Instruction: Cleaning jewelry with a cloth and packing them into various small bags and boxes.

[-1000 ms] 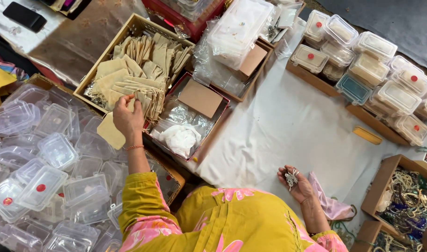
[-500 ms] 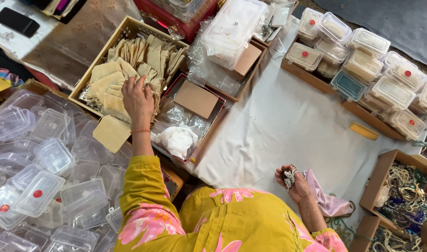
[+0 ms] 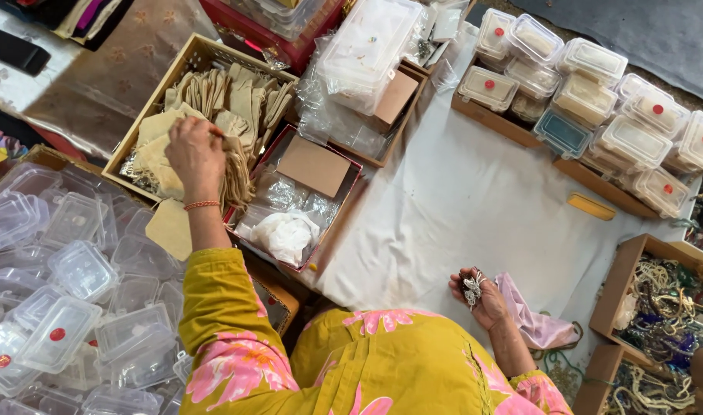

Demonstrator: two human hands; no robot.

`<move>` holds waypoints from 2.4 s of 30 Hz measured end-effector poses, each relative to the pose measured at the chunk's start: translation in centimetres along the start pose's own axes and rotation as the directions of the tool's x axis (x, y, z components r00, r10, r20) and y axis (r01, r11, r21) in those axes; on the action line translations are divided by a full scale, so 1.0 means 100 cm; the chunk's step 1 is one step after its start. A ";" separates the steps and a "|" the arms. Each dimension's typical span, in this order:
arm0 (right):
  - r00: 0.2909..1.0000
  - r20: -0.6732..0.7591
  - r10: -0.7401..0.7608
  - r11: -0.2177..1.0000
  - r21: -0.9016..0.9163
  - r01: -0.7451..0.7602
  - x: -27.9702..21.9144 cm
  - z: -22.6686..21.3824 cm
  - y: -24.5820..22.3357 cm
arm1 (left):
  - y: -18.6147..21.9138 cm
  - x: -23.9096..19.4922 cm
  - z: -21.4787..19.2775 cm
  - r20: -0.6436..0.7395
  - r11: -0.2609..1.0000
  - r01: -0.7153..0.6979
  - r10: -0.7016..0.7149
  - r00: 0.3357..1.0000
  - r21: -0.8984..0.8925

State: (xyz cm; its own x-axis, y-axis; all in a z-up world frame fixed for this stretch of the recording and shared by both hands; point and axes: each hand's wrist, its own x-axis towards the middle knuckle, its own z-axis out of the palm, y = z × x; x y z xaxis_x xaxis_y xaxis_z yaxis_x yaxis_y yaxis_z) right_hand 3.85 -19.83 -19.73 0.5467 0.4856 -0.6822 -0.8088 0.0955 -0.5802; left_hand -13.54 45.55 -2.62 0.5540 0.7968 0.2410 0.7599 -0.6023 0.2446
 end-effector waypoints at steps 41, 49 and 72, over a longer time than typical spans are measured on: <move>0.996 0.082 -0.046 0.998 0.042 0.043 -0.015 0.001 -0.006 | 0.310 -0.238 0.103 0.616 0.870 -0.429 0.479 0.626 -0.241; 0.995 0.086 -0.060 0.998 0.022 0.058 -0.015 0.003 -0.005 | 0.317 -0.254 0.153 0.306 0.779 -0.550 0.625 0.718 -0.301; 0.997 0.026 -0.072 0.991 0.118 0.069 -0.021 0.049 -0.040 | 0.294 -0.261 0.138 0.345 0.676 -0.311 0.651 0.676 -0.667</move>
State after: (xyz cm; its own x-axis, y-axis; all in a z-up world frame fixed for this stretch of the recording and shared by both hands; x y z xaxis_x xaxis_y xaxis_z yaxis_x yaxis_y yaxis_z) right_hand 4.93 -16.93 -13.79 0.5980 0.4997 -0.6266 -0.7892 0.2306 -0.5692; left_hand -0.93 7.71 -14.71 0.9867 0.1628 -0.0015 0.1145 -0.6873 0.7173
